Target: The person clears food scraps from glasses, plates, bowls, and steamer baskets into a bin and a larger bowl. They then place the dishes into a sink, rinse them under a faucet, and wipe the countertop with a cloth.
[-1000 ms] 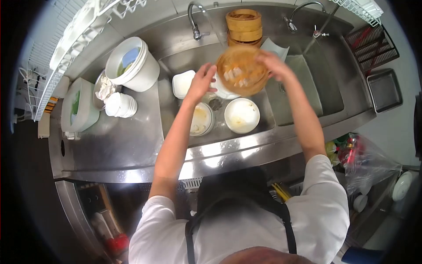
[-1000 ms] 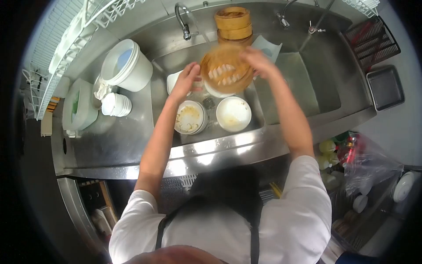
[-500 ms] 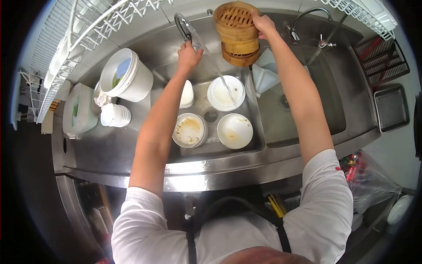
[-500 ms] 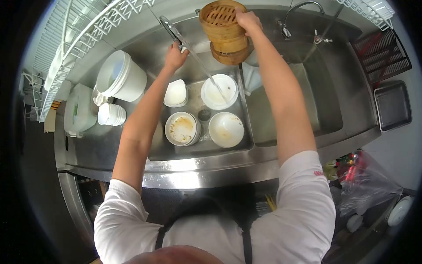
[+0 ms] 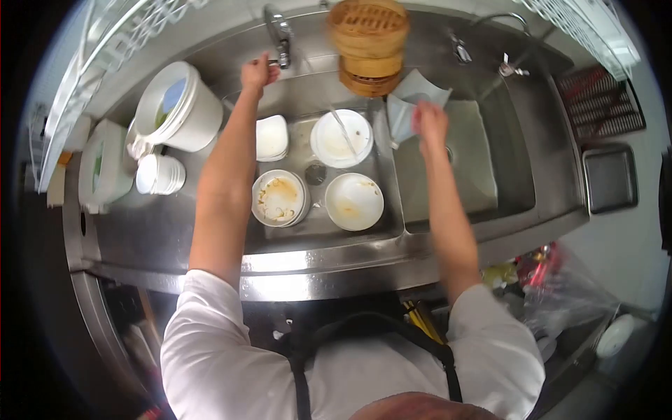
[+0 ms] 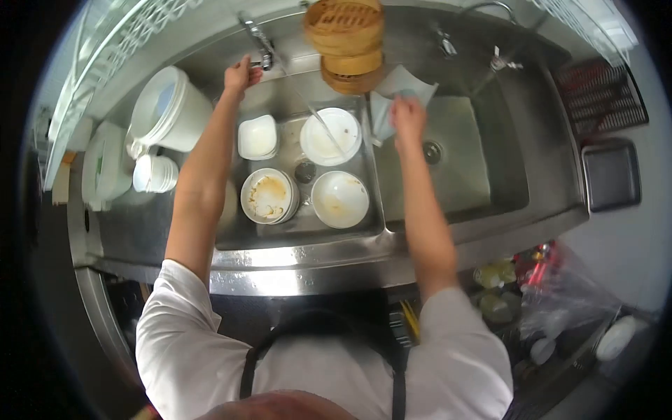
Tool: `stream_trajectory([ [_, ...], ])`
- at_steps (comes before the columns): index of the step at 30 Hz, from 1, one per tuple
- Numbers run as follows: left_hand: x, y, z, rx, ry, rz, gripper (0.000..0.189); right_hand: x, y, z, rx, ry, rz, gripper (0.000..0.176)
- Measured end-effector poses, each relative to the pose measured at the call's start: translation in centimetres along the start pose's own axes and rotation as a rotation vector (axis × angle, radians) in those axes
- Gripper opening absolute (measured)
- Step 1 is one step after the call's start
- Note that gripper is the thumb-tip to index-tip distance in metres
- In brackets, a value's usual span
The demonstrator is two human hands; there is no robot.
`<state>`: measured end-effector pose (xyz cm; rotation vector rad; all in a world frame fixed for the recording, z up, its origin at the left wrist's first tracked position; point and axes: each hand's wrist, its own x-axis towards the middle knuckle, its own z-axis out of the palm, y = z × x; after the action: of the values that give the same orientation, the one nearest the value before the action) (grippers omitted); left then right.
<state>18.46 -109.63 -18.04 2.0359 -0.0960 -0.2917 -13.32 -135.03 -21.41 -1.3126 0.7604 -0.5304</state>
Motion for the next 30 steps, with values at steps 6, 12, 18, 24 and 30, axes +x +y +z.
stream_trajectory([
  [6,-9.4,-8.8,-0.1,-0.331,-0.358,-0.087,0.043,-0.9,5.9,3.0,-0.115,-0.049,0.104,0.08],
  [12,-24.4,-15.7,-1.9,-0.049,-0.691,-0.209,0.042,4.6,7.4,-3.7,0.183,0.137,0.539,0.054],
  [18,-26.6,-21.7,-6.8,-0.029,-0.463,-0.397,0.041,2.8,15.0,-17.0,0.312,0.227,0.63,0.044],
  [24,-26.9,-20.7,-6.5,-0.019,-0.429,-0.357,0.038,-0.7,16.0,-21.5,0.196,0.355,0.444,0.04],
  [30,-24.2,-21.3,-1.0,0.405,-0.417,0.099,0.031,-1.9,12.6,-19.7,-0.275,0.333,0.243,0.028],
])
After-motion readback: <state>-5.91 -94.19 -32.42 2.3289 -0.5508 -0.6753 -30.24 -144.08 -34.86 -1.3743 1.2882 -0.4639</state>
